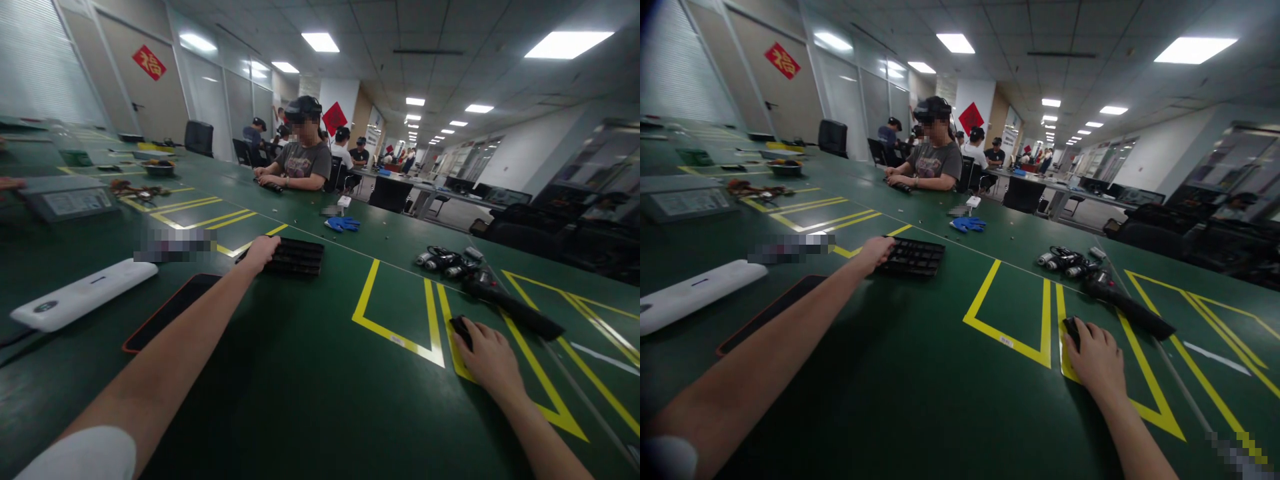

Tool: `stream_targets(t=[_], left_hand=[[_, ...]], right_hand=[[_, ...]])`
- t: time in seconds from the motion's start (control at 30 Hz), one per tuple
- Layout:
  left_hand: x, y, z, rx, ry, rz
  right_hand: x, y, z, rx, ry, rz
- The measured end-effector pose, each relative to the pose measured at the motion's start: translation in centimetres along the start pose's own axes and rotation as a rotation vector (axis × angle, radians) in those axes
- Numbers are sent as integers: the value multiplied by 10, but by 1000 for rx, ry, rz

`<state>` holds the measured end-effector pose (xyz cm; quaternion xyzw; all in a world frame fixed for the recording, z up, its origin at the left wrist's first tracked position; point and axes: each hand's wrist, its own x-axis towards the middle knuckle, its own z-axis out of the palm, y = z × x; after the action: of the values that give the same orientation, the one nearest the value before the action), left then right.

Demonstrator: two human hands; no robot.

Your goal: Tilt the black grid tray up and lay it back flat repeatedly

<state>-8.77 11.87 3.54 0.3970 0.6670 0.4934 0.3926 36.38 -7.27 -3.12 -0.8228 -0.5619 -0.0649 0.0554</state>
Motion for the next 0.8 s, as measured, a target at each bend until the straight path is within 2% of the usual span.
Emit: stream_targets(t=[0.07, 0.2, 0.27, 0.4, 0.5, 0.57, 0.67, 0.73, 0.8], left_hand=[[-2, 2, 4, 213, 5, 62], [-8, 3, 13, 1018, -78, 259], [-11, 3, 16, 1222, -125, 309], [-27, -3, 21, 1235, -131, 408], [-54, -11, 33, 1154, -182, 550], [-80, -17, 46, 1066, -276, 660], [-120, -28, 65, 925, -486, 832], [-143, -35, 73, 838, -619, 914], [-158, -42, 76, 754, -709, 942]], right_hand=[[1, 1, 2, 9, 0, -9], [3, 9, 11, -3, 118, 39], [7, 16, 16, 22, 153, 88], [13, 17, 19, 183, 50, 68], [4, -14, 13, 405, 69, -60], [-9, -47, 7, 603, 53, -135], [-31, -93, 4, 879, 21, -235], [-42, -112, 6, 1026, -17, -312], [-49, -119, 10, 1090, -51, -368]])
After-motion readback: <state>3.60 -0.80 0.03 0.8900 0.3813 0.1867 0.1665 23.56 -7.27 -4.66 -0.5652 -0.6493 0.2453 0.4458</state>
